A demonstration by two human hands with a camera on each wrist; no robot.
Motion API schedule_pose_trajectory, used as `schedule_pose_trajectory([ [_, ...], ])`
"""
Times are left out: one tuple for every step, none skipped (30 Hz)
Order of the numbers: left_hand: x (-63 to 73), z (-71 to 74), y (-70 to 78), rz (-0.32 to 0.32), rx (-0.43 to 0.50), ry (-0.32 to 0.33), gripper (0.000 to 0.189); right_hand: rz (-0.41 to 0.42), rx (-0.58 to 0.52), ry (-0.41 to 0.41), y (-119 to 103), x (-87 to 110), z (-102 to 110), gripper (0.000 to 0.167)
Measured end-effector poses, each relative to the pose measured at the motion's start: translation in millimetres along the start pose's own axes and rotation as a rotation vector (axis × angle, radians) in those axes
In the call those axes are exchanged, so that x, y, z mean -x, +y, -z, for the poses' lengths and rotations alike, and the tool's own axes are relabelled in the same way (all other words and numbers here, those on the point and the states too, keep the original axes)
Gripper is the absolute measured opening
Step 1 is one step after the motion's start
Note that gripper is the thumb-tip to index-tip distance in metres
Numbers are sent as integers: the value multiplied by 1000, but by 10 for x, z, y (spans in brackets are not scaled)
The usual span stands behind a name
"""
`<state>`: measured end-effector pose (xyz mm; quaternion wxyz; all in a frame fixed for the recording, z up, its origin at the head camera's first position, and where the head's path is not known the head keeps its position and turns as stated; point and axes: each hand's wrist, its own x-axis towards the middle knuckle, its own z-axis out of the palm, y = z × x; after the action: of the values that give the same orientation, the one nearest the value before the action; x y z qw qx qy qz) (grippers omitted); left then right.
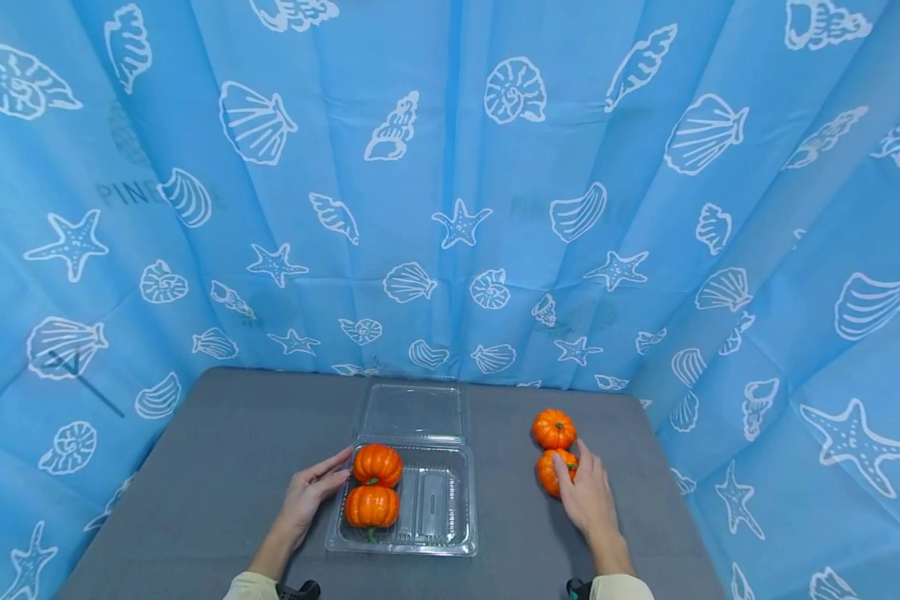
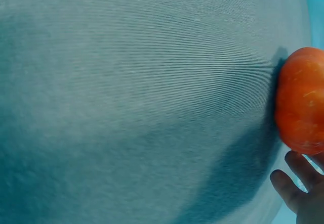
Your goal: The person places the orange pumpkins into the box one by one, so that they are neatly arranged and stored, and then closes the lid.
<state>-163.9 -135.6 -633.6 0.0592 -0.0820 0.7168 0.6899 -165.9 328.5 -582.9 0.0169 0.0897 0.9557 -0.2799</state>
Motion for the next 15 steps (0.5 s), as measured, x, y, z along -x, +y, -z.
schedule_pose_trajectory([
  [1,3,4,-1,4,-1,46,-17,-6,-12,10,-1,-9,85],
  [3,5,9,2,9,-2,46,-32,-9,-21,18,-1,-18,85],
  [4,8,11,0,10,-3,46,-47,-12,-30,28,-2,-28,86],
  [3,10,10,1,16,-5,46,-54,-12,-35,36,-3,-38,86],
  [4,13,10,-1,15,-6,46,-61,-14,-38,45,-3,-48,86],
  [4,17,12,8,21,-3,46,-62,-16,-39,52,-2,-59,85],
  [6,17,8,-4,13,-6,46,-60,-22,-35,58,1,-64,85],
  [5,17,8,-2,13,-5,46,-55,-23,-30,64,2,-71,84],
  [6,16,10,0,14,-4,46,-50,-26,-25,71,5,-77,83],
  [5,15,12,3,16,-3,47,-46,-28,-21,77,5,-83,83],
  [7,14,13,-5,10,-6,47,-44,-33,-16,81,5,-89,82],
  [5,13,16,-1,14,-7,47,-43,-37,-10,86,1,-95,82],
  [2,12,19,-2,17,-6,48,-44,-40,-5,90,-2,-101,83],
  [-2,11,24,11,30,-5,48,-46,-42,2,90,-7,-108,83],
  [-5,11,27,9,29,-6,48,-49,-44,10,86,-11,-114,84],
])
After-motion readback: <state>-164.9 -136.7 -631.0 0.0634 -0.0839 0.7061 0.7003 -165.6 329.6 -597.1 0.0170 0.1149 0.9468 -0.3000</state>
